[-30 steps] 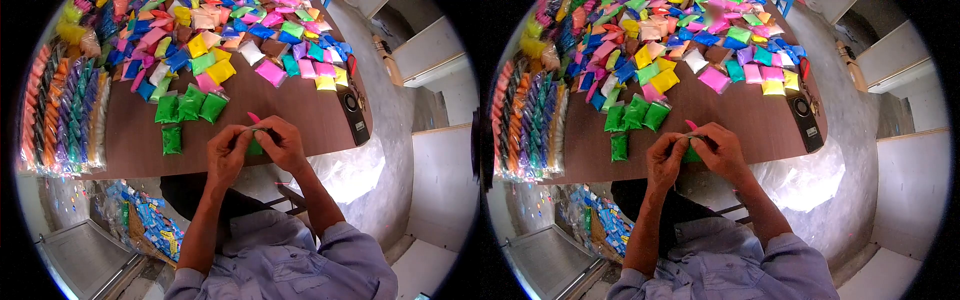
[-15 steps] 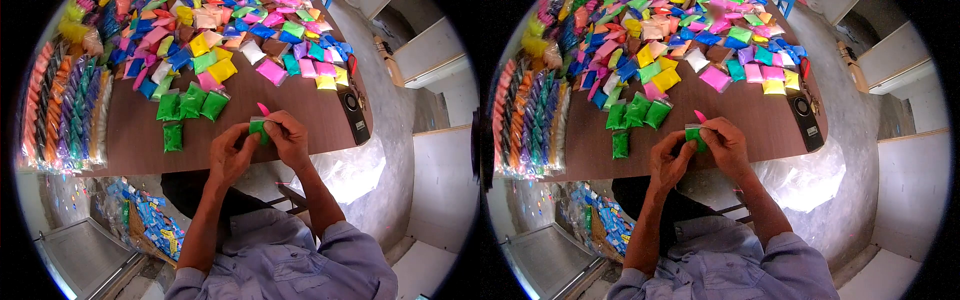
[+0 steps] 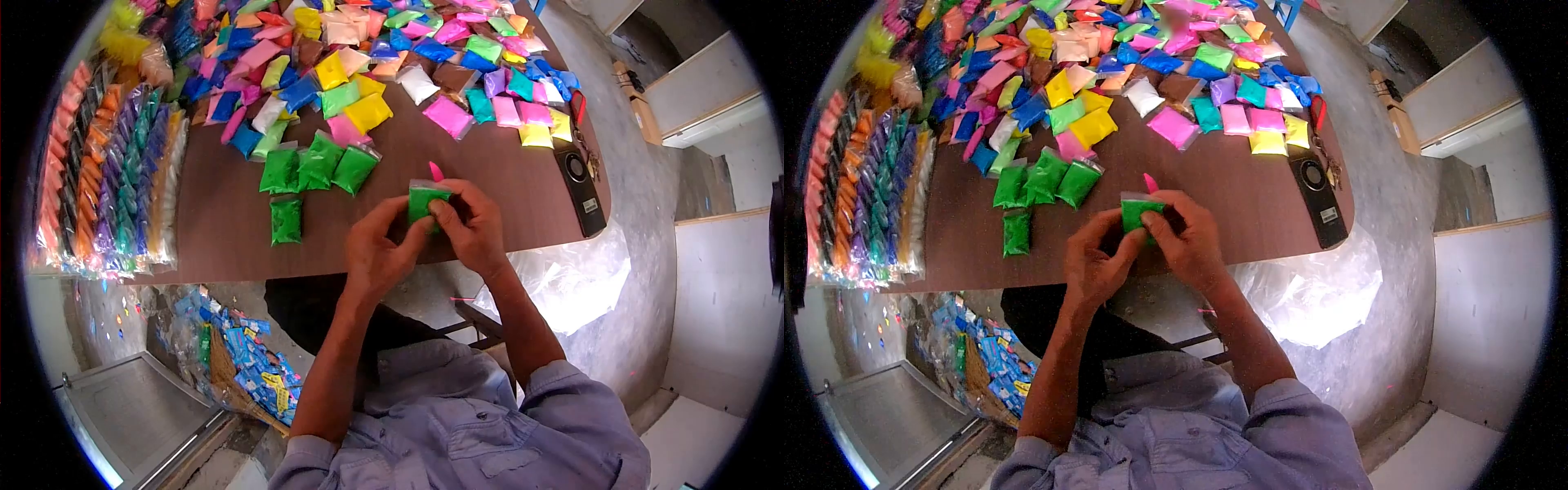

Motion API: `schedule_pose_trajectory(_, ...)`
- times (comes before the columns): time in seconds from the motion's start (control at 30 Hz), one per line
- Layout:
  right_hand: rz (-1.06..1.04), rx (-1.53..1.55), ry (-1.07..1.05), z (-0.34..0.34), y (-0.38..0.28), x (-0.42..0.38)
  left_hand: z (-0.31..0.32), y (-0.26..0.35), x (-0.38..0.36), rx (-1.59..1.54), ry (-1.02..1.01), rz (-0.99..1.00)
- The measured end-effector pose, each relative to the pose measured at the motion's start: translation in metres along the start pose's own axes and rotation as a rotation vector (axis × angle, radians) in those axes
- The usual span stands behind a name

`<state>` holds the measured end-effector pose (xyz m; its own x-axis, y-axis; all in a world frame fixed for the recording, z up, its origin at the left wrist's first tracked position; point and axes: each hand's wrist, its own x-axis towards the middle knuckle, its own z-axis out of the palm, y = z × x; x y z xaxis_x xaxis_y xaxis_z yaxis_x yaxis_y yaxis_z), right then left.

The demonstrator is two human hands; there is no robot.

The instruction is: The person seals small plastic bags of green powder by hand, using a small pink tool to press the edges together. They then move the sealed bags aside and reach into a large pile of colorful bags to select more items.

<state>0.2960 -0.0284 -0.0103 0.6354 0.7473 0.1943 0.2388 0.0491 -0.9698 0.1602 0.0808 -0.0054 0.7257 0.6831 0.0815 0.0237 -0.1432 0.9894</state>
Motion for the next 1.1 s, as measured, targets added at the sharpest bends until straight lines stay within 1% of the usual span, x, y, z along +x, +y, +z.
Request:
schedule_pose_trajectory(0.1, 0.058, 0.055, 0.001, 0.0, -0.004, 0.0, -0.001, 0.012, 0.0, 0.063, -0.03, 0.001)
schedule_pose_trajectory(0.3, 0.059, 0.046, -0.022, 0.0, -0.004, 0.0, -0.002, 0.009, 0.0, -0.005, -0.028, -0.023)
schedule_pose_trajectory(0.4, 0.06, 0.111, -0.025, 0.002, 0.0, -0.001, -0.004, 0.009, 0.001, 0.024, -0.017, -0.018)
schedule_pose_trajectory(0.53, 0.05, 0.099, -0.037, 0.001, 0.0, 0.0, -0.003, 0.001, 0.001, 0.027, -0.021, 0.004)
schedule_pose_trajectory(0.6, 0.016, 0.098, -0.009, 0.0, -0.003, 0.0, -0.001, 0.002, -0.001, -0.017, -0.016, 0.002)
schedule_pose_trajectory(0.73, 0.049, 0.182, 0.032, -0.002, 0.002, -0.001, 0.0, 0.012, -0.001, -0.034, 0.003, 0.006)
schedule_pose_trajectory(0.83, 0.055, 0.191, 0.051, -0.002, 0.002, -0.001, -0.005, 0.013, -0.001, 0.004, -0.04, -0.047)
schedule_pose_trajectory(0.9, 0.061, 0.129, 0.04, -0.003, 0.003, -0.001, -0.006, 0.01, 0.0, 0.043, -0.053, -0.014)
schedule_pose_trajectory(1.0, 0.023, 0.131, 0.008, 0.0, 0.004, 0.001, -0.004, 0.004, 0.0, -0.019, -0.012, -0.01)
schedule_pose_trajectory(1.1, 0.057, 0.159, -0.009, 0.001, 0.001, 0.001, -0.005, 0.001, 0.001, 0.0, -0.009, 0.021)
